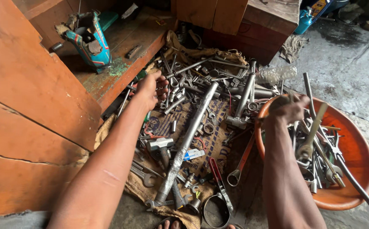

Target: The person cleans various metal tools and mechanical parts by wiping them with a cloth rag and fitting components together by hand.

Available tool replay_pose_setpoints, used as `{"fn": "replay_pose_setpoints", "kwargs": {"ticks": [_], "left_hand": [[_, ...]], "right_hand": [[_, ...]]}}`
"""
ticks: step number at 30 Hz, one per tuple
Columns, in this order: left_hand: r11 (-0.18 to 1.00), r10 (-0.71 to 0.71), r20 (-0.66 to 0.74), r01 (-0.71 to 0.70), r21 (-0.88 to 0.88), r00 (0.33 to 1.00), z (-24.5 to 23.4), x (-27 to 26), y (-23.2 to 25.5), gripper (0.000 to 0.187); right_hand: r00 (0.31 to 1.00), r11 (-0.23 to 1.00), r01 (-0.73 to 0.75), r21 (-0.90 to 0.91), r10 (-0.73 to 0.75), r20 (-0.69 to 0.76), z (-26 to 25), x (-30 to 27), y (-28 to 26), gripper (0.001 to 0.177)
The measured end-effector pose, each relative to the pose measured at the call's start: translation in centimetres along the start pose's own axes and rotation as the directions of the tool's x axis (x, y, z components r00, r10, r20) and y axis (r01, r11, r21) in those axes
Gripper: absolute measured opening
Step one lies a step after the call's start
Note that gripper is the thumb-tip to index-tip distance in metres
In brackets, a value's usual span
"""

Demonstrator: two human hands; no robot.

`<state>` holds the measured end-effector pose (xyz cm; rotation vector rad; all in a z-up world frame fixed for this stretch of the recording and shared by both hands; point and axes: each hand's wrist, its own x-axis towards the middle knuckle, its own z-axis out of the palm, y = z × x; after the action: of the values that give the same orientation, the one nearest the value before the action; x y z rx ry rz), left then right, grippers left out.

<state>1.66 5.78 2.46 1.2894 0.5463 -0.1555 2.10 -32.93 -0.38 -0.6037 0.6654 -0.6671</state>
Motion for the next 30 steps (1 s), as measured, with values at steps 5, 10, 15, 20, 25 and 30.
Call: {"fn": "replay_pose_setpoints", "kwargs": {"ticks": [5, 10, 15, 20, 25, 30], "left_hand": [[0.988, -0.017, -0.061, 0.026, 0.149, 0.998, -0.3, 1.4, -2.6, 0.022], [0.559, -0.021, 0.022, -0.007, 0.829, 1.000, -1.5, 4.0, -7.0, 0.023], [0.139, -0.212, 0.140, -0.112, 0.984, 0.967, -4.1, 1.4, -9.1, 0.054], [-0.172, -0.445, 0.041, -0.130, 0.977, 0.894, -3.9, -1.3, -8.8, 0.068], [-0.340, -0.437, 0.104, -0.271, 0.900, 0.893, -4.2, -1.0, -11.2, 0.073], [-0.298, -0.353, 0.264, -0.376, 0.878, 0.898, -5.1, 0.0, -11.3, 0.057]], "right_hand": [[0.901, 0.954, 0.046, -0.298, 0.089, 0.424, 2.2, -1.0, 4.9, 0.012], [0.833, 0.622, 0.265, -0.737, 0.238, 0.500, 1.8, -4.2, 10.6, 0.023], [0.730, 0.489, 0.297, -0.820, 0.437, 0.525, -0.2, -6.1, 12.6, 0.027], [0.668, 0.316, 0.332, -0.889, 0.586, 0.458, -1.5, -7.4, 13.2, 0.037], [0.699, 0.222, 0.366, -0.904, 0.576, 0.424, -2.4, -7.4, 13.4, 0.038], [0.697, 0.200, 0.346, -0.917, 0.600, 0.394, -2.5, -6.9, 13.8, 0.040]]}}
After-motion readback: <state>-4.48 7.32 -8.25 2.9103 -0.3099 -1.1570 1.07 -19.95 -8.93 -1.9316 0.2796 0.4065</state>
